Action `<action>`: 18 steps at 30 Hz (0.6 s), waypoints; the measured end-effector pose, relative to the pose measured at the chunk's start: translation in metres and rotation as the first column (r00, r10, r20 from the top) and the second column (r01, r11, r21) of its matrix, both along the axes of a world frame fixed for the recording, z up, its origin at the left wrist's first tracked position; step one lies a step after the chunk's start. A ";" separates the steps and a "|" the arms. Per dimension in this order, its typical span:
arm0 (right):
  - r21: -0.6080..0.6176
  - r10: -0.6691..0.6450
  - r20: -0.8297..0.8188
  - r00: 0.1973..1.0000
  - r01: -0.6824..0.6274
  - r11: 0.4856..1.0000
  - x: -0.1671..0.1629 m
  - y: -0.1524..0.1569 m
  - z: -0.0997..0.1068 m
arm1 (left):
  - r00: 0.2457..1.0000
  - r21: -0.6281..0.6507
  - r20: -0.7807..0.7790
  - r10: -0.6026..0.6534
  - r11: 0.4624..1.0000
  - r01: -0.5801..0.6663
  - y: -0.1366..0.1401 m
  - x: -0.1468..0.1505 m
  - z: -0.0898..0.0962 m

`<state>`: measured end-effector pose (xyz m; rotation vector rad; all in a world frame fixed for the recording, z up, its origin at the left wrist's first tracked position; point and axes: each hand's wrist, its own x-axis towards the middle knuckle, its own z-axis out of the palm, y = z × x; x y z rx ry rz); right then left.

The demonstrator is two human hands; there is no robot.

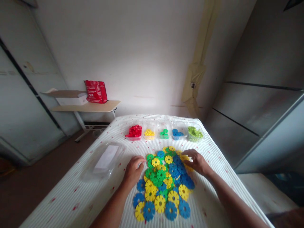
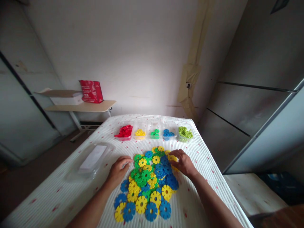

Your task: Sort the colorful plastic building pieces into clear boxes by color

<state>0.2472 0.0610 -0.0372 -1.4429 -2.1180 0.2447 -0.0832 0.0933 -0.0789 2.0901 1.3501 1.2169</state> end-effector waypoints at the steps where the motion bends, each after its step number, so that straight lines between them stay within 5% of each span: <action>1: 0.008 0.037 0.038 0.999 -0.038 0.999 -0.006 0.000 0.002 | 1.000 0.000 0.001 0.004 1.000 -0.004 0.000 0.000 0.000; 8: -0.145 -0.047 0.374 0.926 0.109 0.983 -0.046 0.007 0.009 | 1.000 -0.014 0.020 -0.013 1.000 0.013 -0.001 0.000 0.003; 18: -0.099 -0.194 0.576 0.794 0.304 0.947 -0.070 0.010 0.008 | 0.998 0.007 0.050 -0.038 0.999 0.038 -0.004 0.000 0.004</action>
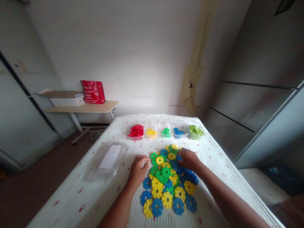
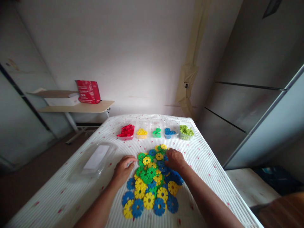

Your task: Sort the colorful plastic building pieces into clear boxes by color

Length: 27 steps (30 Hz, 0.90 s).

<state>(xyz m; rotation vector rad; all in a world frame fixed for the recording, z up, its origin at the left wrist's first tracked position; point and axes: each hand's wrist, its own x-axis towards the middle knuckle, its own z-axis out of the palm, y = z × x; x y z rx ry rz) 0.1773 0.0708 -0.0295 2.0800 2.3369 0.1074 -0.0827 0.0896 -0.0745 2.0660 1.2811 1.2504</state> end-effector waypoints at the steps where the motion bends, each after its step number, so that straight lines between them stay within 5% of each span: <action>1: 0.000 -0.001 0.003 1.000 0.001 1.000 -0.001 0.000 0.001 | 1.000 0.001 0.004 0.001 1.000 -0.001 0.000 0.000 0.000; 7: -0.003 0.002 -0.194 0.981 -0.002 1.000 0.009 -0.001 0.011 | 1.000 -0.007 0.017 0.010 1.000 -0.010 -0.002 -0.001 0.001; 12: 0.117 0.110 -0.294 0.949 -0.078 0.990 0.029 0.007 0.024 | 1.000 -0.007 0.018 0.022 1.000 -0.022 -0.001 0.000 0.000; 20: 0.348 -0.127 -0.190 0.974 0.188 0.918 0.044 0.079 0.074 | 0.999 -0.026 0.014 0.038 0.999 -0.038 0.002 0.000 -0.002; 23: 0.437 -0.105 -0.274 0.956 0.222 0.872 0.056 0.083 0.069 | 0.999 -0.031 0.009 0.033 0.999 -0.033 0.001 -0.001 -0.003; 27: 0.470 -0.055 -0.324 0.944 0.211 0.857 0.075 0.053 0.037 | 1.000 -0.030 -0.002 0.013 0.999 -0.013 0.001 -0.002 -0.003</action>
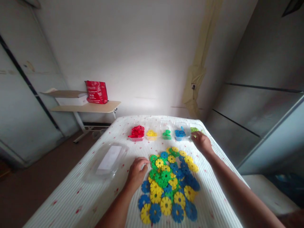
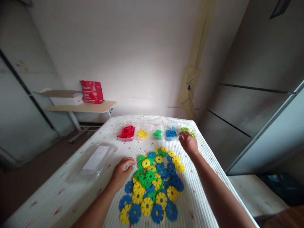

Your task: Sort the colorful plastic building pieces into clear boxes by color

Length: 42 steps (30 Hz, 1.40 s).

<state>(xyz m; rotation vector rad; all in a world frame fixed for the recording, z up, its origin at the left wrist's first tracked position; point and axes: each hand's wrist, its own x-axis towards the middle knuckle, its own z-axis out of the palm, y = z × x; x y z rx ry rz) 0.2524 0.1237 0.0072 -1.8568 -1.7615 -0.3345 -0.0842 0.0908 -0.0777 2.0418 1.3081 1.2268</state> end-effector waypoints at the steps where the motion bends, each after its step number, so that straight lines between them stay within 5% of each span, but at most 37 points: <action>1: -0.010 0.011 0.010 1.000 -0.011 1.000 0.005 -0.011 -0.010 | 1.000 -0.001 -0.001 0.001 1.000 -0.001 0.000 0.000 0.000; 6: -0.083 0.050 0.021 0.999 -0.048 0.995 0.028 -0.054 -0.053 | 1.000 -0.021 -0.001 0.013 1.000 -0.013 -0.001 0.001 0.003; 11: -0.116 -0.007 -0.100 0.995 -0.005 0.993 0.040 -0.065 -0.071 | 1.000 -0.006 -0.001 0.011 1.000 -0.011 -0.001 0.001 0.002; 34: -0.246 -0.014 0.040 0.999 0.023 0.969 0.017 -0.065 -0.065 | 0.998 0.002 -0.055 -0.002 1.000 0.002 -0.002 0.001 0.003; 38: -0.177 0.149 -0.031 0.988 -0.152 0.972 0.008 -0.060 -0.060 | 0.998 0.003 -0.061 0.001 1.000 -0.001 -0.002 0.001 0.003; 42: -0.127 0.458 -0.030 0.888 -0.458 0.880 -0.020 -0.046 -0.049 | 0.999 0.003 -0.052 0.004 1.000 -0.003 -0.003 0.002 0.004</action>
